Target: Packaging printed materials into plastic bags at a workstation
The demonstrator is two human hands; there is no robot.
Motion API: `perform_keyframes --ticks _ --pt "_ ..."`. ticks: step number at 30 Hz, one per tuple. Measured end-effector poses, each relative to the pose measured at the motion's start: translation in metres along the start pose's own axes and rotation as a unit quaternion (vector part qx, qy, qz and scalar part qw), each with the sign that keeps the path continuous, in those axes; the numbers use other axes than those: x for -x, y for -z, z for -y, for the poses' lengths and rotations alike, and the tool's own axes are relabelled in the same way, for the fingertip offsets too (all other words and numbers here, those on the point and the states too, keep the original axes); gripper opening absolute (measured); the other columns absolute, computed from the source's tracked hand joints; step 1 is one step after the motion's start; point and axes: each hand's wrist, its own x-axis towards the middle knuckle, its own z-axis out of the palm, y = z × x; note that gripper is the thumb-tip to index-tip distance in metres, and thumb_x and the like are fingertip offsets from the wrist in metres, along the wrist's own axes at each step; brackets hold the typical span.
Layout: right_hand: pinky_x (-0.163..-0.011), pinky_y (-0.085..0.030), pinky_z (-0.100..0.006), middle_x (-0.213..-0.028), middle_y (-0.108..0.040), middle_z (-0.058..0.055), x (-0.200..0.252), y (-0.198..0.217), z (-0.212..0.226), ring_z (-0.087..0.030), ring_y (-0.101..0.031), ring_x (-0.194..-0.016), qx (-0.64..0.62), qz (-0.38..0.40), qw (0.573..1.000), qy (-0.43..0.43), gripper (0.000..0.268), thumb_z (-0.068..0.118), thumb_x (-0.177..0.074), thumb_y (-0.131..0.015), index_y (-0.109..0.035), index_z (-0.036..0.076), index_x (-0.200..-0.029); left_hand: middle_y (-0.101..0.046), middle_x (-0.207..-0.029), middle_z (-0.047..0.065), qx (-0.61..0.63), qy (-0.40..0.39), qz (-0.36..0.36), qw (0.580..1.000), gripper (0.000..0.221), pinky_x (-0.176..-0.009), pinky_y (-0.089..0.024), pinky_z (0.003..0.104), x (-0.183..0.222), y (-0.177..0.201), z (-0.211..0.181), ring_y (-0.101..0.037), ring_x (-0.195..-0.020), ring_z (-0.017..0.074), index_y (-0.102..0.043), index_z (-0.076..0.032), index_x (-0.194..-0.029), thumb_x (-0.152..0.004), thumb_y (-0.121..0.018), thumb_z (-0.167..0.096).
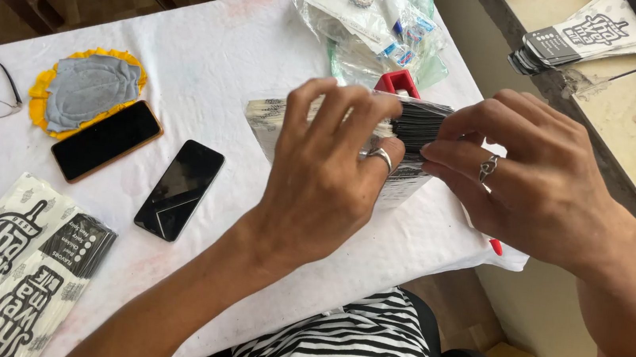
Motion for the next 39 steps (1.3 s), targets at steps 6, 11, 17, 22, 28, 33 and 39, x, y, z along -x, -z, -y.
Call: perform_keyframes --ticks 6,11,17,22,28,33,39 --pt "-0.071 -0.049 -0.039 -0.092 -0.065 -0.013 -0.011 0.011 0.002 -0.028 -0.058 -0.075 -0.05 0.075 0.995 -0.047 0.009 0.007 -0.102 -0.065 -0.068 -0.001 -0.102 -0.057 -0.093 0.015 0.028 0.016 -0.034 0.999 0.025 -0.081 -0.041 0.049 0.007 -0.007 -0.008 -0.05 -0.08 0.0329 -0.051 0.003 -0.079 -0.102 -0.053 0.013" --pt "-0.068 -0.046 -0.04 -0.084 -0.061 -0.01 -0.013 0.01 -0.003 -0.028 -0.053 -0.07 -0.049 0.09 0.993 -0.063 0.009 0.007 -0.103 -0.065 -0.066 0.001 -0.097 -0.061 -0.094 0.019 0.048 -0.008 -0.058 0.997 0.022 -0.072 -0.04 0.048 0.015 -0.012 -0.011 -0.053 -0.077 0.0343 -0.051 0.005 -0.08 -0.101 -0.052 0.014" --pt "-0.06 -0.047 -0.037 -0.077 -0.064 -0.005 -0.021 0.015 -0.004 -0.024 -0.057 -0.064 -0.012 0.106 0.993 -0.045 0.014 0.01 -0.101 -0.073 -0.07 0.004 -0.088 -0.061 -0.086 0.016 0.021 -0.024 -0.052 0.998 0.021 -0.067 -0.041 0.043 0.015 -0.01 -0.009 -0.051 -0.072 0.0307 -0.058 0.004 -0.082 -0.1 -0.058 0.015" --pt "-0.054 -0.04 -0.037 -0.076 -0.059 -0.001 -0.015 0.006 -0.009 -0.022 -0.056 -0.063 -0.006 0.117 0.99 -0.075 0.015 0.016 -0.1 -0.071 -0.067 0.012 -0.087 -0.059 -0.077 0.011 0.1 0.028 -0.013 0.995 0.023 -0.067 -0.037 0.042 0.007 -0.007 -0.002 -0.046 -0.069 0.0279 -0.059 0.001 -0.081 -0.097 -0.057 0.016" --pt "-0.059 -0.048 -0.038 -0.079 -0.066 -0.004 -0.019 0.011 -0.005 -0.023 -0.062 -0.066 -0.05 0.098 0.993 -0.045 0.011 0.012 -0.101 -0.069 -0.073 0.007 -0.092 -0.056 -0.104 0.009 0.063 0.092 0.083 0.99 0.064 -0.08 -0.041 0.042 -0.01 -0.005 0.012 -0.056 -0.099 0.0314 -0.06 -0.005 -0.107 -0.059 -0.103 -0.008" --pt "-0.067 -0.05 -0.041 -0.092 -0.068 -0.012 -0.014 0.019 -0.007 -0.029 -0.058 -0.072 -0.057 0.091 0.994 -0.031 0.025 0.016 -0.093 -0.079 -0.068 -0.001 -0.107 -0.065 -0.125 0.019 0.022 0.161 0.357 0.92 0.05 -0.099 -0.046 0.054 -0.027 -0.019 0.027 -0.061 -0.113 0.036 -0.067 -0.001 -0.109 -0.074 -0.068 -0.037" --pt "-0.084 -0.049 -0.041 -0.116 -0.067 -0.021 -0.003 0.026 -0.02 -0.029 -0.06 -0.085 -0.05 0.061 0.995 -0.057 0.006 0.005 -0.098 -0.073 -0.074 0.002 -0.093 -0.072 -0.091 0.01 0.019 0.211 0.367 0.906 0.048 -0.064 -0.051 0.056 -0.03 -0.035 0.03 -0.071 -0.086 0.0392 -0.061 -0.011 -0.094 -0.074 -0.086 -0.046"
